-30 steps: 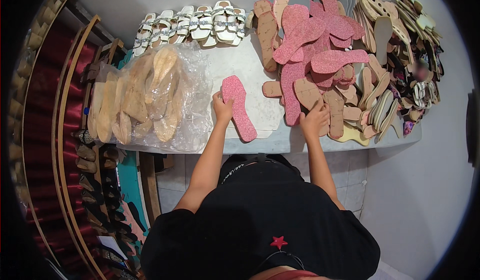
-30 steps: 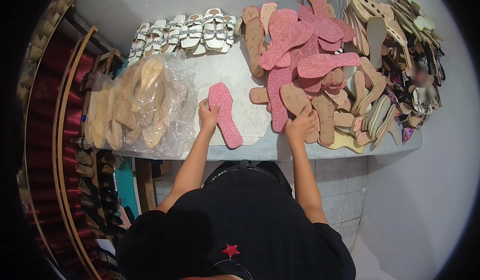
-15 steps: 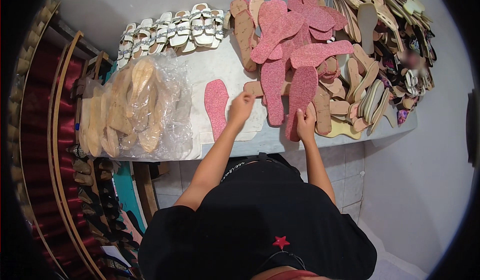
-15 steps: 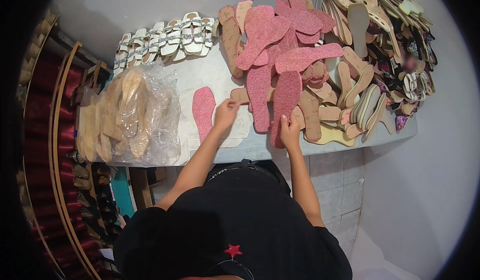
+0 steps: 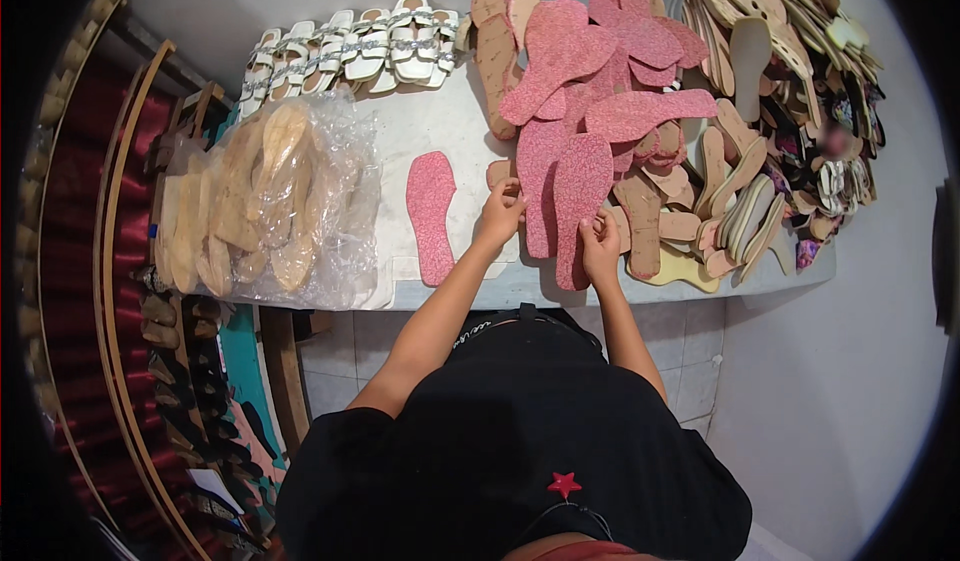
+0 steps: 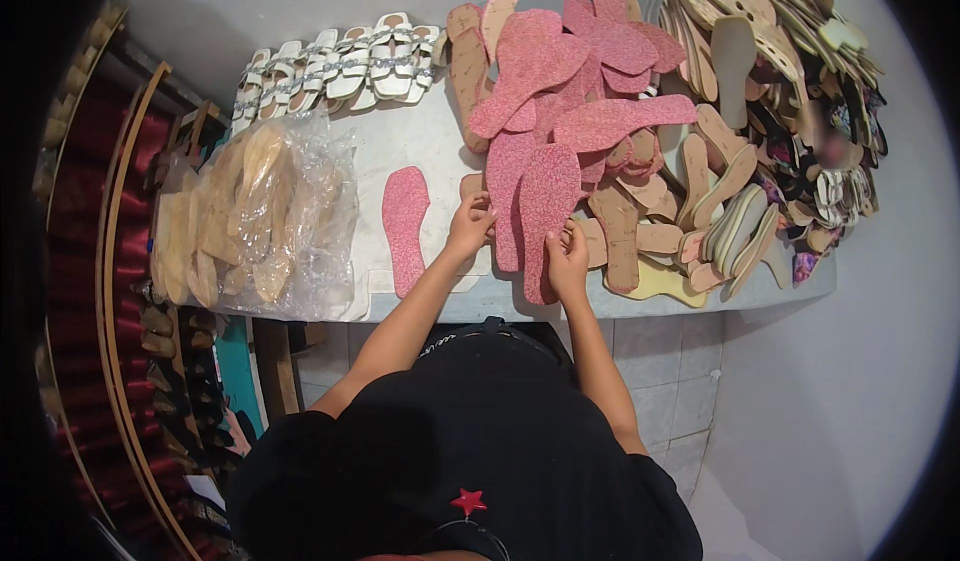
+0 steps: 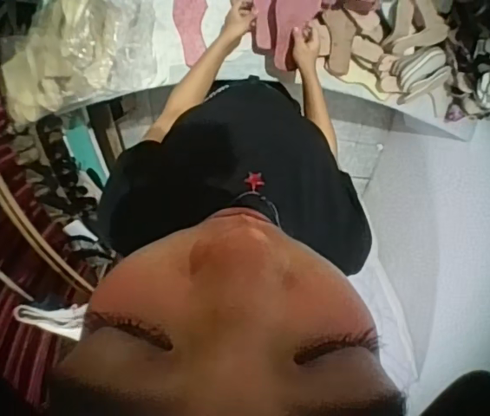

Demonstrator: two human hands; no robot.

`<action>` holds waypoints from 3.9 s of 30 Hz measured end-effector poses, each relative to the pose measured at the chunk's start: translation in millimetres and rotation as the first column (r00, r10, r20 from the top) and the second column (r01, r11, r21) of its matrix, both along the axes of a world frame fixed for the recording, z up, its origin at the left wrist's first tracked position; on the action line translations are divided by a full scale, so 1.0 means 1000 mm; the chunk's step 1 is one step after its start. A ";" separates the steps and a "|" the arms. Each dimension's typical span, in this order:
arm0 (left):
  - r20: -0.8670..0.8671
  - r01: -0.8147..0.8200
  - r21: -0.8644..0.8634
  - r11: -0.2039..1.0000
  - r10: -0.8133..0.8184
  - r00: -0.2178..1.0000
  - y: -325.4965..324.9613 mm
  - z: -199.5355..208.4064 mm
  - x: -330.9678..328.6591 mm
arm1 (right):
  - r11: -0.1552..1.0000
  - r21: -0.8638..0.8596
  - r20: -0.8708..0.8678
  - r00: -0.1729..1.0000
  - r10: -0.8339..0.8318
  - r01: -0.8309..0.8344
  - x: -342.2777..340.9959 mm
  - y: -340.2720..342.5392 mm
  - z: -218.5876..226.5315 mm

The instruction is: Sorting and arranging finished white sandals and pink insoles on a work table.

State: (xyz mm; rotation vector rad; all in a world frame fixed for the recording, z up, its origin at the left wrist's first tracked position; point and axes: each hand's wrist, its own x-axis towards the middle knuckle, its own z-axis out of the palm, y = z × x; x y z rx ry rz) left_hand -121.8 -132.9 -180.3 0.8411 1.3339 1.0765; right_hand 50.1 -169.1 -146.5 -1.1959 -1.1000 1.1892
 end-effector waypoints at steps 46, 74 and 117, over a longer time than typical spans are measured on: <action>-0.735 -0.288 0.094 0.953 0.262 0.625 -0.077 0.047 -0.097 | 0.977 -0.127 0.072 0.981 0.180 -0.170 -0.040 0.063 0.005; -0.937 -0.319 0.057 0.946 0.161 0.310 -0.066 0.026 -0.089 | 0.969 -0.221 0.092 0.987 0.132 -0.109 -0.034 0.049 -0.016; -0.223 -0.177 0.057 0.983 0.185 0.957 -0.084 0.031 -0.101 | 0.883 -0.189 -0.207 0.896 0.392 -0.430 -0.145 0.081 0.014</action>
